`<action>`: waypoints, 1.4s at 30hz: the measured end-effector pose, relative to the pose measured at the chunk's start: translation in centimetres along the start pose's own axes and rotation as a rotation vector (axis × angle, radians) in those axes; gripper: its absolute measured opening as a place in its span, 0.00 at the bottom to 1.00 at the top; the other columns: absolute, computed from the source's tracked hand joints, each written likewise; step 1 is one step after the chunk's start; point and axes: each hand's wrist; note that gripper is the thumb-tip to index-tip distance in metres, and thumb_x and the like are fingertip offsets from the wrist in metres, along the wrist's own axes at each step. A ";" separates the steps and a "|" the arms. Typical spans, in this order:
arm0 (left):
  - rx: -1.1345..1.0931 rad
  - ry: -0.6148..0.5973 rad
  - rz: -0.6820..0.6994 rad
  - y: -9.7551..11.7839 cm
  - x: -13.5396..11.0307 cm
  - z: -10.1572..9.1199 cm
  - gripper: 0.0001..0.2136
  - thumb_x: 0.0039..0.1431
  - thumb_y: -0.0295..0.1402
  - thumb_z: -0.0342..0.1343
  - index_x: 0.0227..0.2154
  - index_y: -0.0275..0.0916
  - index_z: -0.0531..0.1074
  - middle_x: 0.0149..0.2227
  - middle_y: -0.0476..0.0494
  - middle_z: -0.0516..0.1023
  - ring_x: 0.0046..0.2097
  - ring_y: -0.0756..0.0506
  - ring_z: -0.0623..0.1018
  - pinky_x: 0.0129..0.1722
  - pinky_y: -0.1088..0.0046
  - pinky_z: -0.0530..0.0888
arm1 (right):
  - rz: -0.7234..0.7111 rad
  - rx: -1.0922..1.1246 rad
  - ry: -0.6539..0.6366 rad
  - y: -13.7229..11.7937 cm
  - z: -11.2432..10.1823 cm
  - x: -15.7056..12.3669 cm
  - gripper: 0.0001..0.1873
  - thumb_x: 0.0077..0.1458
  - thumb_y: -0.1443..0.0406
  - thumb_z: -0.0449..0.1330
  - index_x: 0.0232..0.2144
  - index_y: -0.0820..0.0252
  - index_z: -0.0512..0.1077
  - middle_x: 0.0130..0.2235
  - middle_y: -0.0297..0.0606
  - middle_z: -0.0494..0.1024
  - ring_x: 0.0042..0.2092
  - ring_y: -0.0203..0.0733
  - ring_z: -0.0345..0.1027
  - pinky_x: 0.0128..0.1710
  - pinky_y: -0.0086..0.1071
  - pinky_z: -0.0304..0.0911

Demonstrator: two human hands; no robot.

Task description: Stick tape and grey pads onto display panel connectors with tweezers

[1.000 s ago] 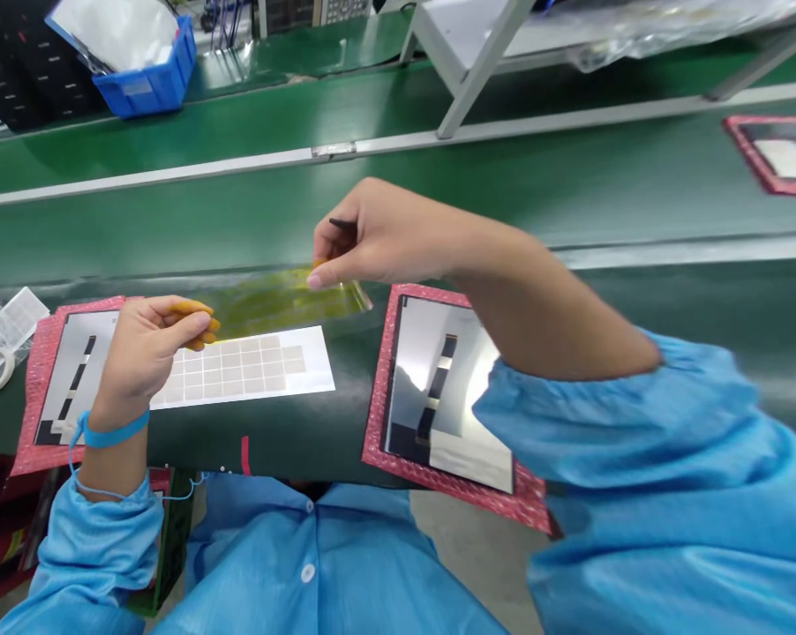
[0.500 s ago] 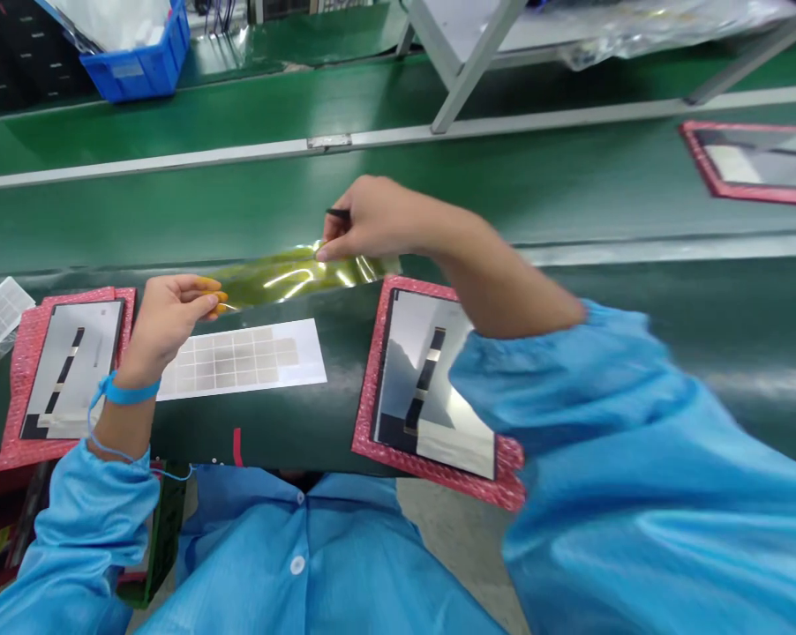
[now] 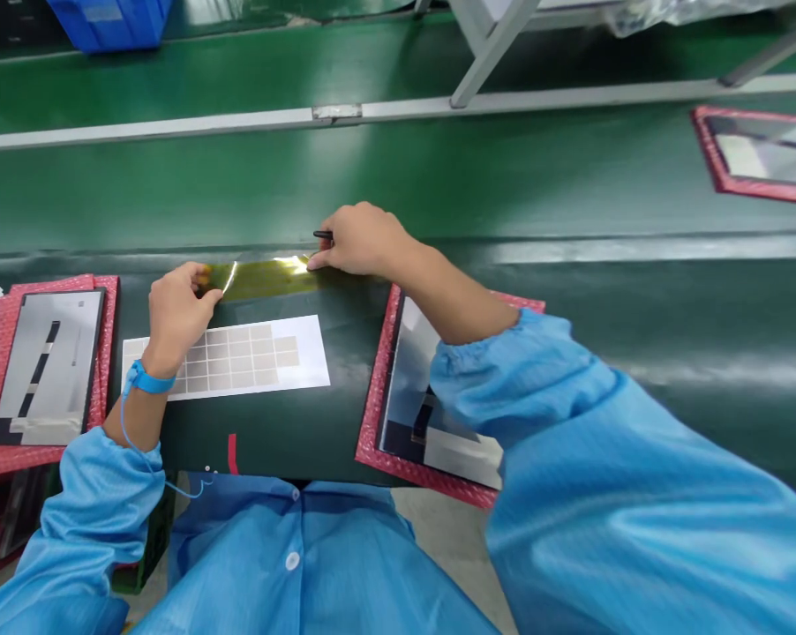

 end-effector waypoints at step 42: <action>0.233 -0.234 0.439 -0.2 0.0 2.7 0.13 0.69 0.27 0.57 0.51 0.41 0.83 0.61 0.38 0.81 0.65 0.32 0.72 0.65 0.47 0.63 | -0.037 1.136 -0.013 -5.0 3.3 -1.2 0.26 0.49 0.46 0.82 0.32 0.53 0.74 0.31 0.39 0.81 0.36 0.53 0.83 0.36 0.45 0.85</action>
Point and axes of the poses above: each hand's wrist, its own x-axis towards the middle knuckle, its own z-axis out of the palm, y = z × x
